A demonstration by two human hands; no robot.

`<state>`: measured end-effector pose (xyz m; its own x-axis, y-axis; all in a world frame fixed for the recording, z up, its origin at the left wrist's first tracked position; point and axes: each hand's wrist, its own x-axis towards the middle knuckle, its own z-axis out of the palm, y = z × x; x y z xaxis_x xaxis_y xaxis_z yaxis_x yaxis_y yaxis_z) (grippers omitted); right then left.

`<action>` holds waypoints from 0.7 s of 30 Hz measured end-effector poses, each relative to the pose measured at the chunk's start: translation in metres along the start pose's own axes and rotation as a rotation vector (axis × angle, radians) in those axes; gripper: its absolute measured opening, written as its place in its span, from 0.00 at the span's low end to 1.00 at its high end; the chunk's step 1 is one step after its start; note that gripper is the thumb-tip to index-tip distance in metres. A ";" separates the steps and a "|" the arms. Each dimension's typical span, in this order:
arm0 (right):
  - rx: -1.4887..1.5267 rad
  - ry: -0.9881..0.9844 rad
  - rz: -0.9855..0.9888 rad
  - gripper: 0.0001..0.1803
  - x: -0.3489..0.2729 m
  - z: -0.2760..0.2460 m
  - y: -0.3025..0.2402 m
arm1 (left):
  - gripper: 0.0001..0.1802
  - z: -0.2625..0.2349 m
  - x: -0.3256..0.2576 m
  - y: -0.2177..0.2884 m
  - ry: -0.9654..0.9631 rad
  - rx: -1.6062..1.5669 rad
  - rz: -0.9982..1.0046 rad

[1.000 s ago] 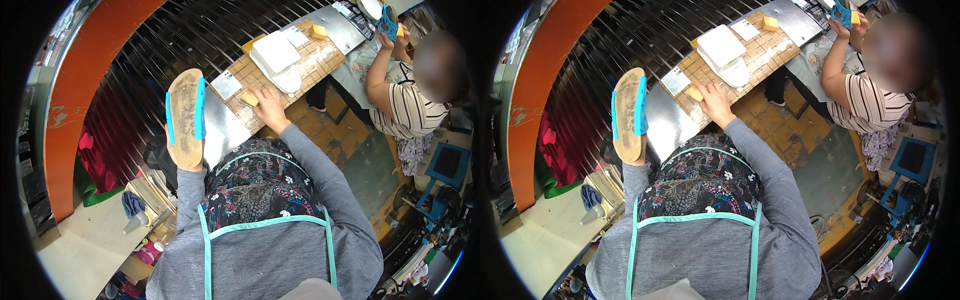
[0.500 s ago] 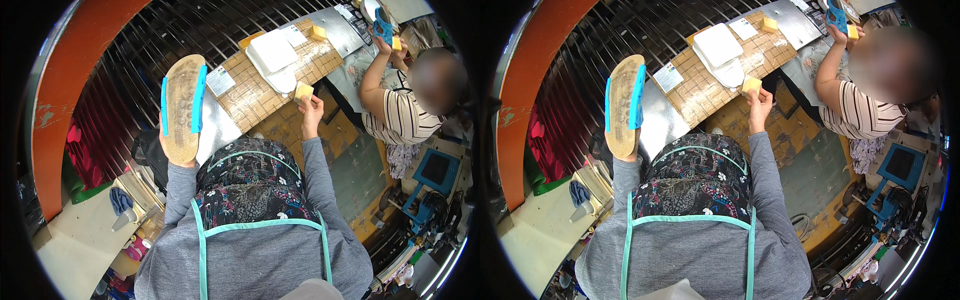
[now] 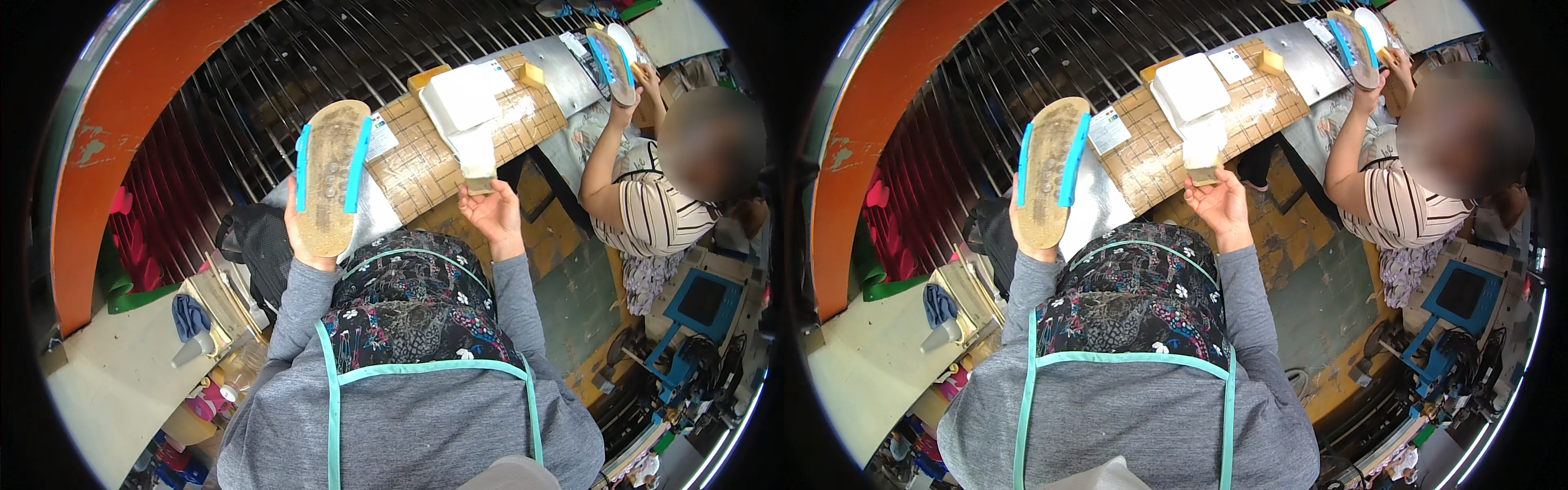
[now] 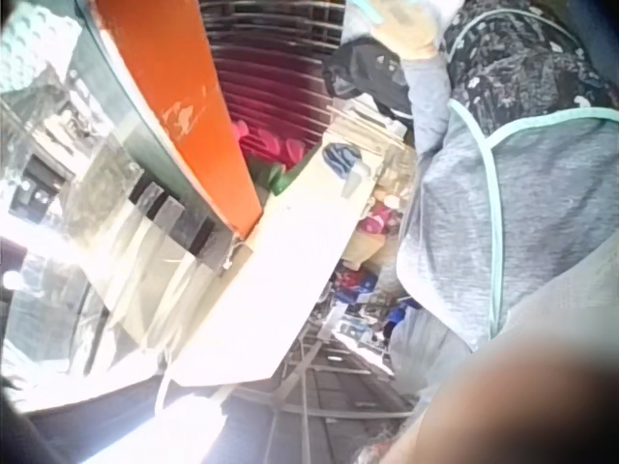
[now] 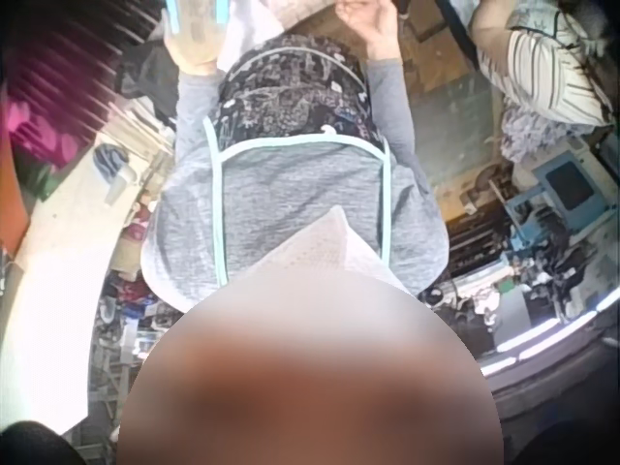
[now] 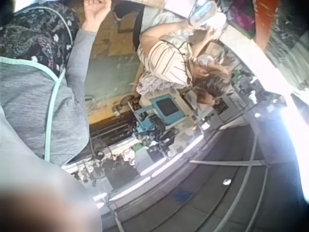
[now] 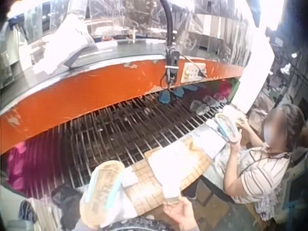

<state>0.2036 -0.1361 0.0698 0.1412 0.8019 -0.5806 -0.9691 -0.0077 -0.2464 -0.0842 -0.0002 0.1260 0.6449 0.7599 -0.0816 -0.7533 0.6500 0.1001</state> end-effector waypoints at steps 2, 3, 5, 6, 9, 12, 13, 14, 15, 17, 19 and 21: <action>-0.024 -0.103 -0.079 0.28 -0.010 0.017 -0.006 | 0.31 0.002 0.001 -0.004 0.053 -0.025 -0.039; -0.041 -0.114 -0.158 0.31 -0.012 0.028 -0.009 | 0.31 0.005 0.003 -0.006 0.046 -0.032 -0.064; -0.133 -0.289 -0.280 0.33 -0.019 0.052 -0.020 | 0.33 0.011 0.009 -0.014 0.009 -0.040 -0.125; -0.203 -0.342 -0.354 0.33 -0.022 0.064 -0.026 | 0.34 0.015 0.012 -0.018 -0.005 -0.046 -0.142; -0.509 -0.442 -0.750 0.32 -0.036 0.102 -0.036 | 0.36 0.031 0.017 -0.031 0.077 0.067 -0.110; -1.132 -0.359 -1.466 0.30 -0.054 0.132 -0.040 | 0.37 0.044 0.017 -0.038 0.094 0.099 -0.106; -1.314 -0.357 -1.639 0.28 -0.059 0.140 -0.043 | 0.36 0.047 0.016 -0.038 0.035 0.048 -0.119; -1.365 -0.385 -1.708 0.28 -0.063 0.145 -0.040 | 0.35 0.049 0.015 -0.039 -0.008 0.021 -0.125; -1.432 -0.375 -1.743 0.27 -0.066 0.148 -0.038 | 0.36 0.050 0.012 -0.039 -0.040 0.074 -0.129; -1.392 -0.417 -1.669 0.28 -0.069 0.151 -0.030 | 0.37 0.052 0.008 -0.041 -0.028 0.144 -0.129; -1.327 -0.454 -1.425 0.29 -0.072 0.150 -0.015 | 0.38 0.053 0.005 -0.044 0.012 0.195 -0.146; -1.276 -0.556 -1.286 0.31 -0.071 0.152 -0.003 | 0.38 0.057 0.002 -0.049 0.069 0.234 -0.125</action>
<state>0.1660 -0.1029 0.2296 0.2328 0.7530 0.6154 0.4022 0.5016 -0.7659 -0.0386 -0.0304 0.1776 0.7143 0.6777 -0.1745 -0.6132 0.7263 0.3105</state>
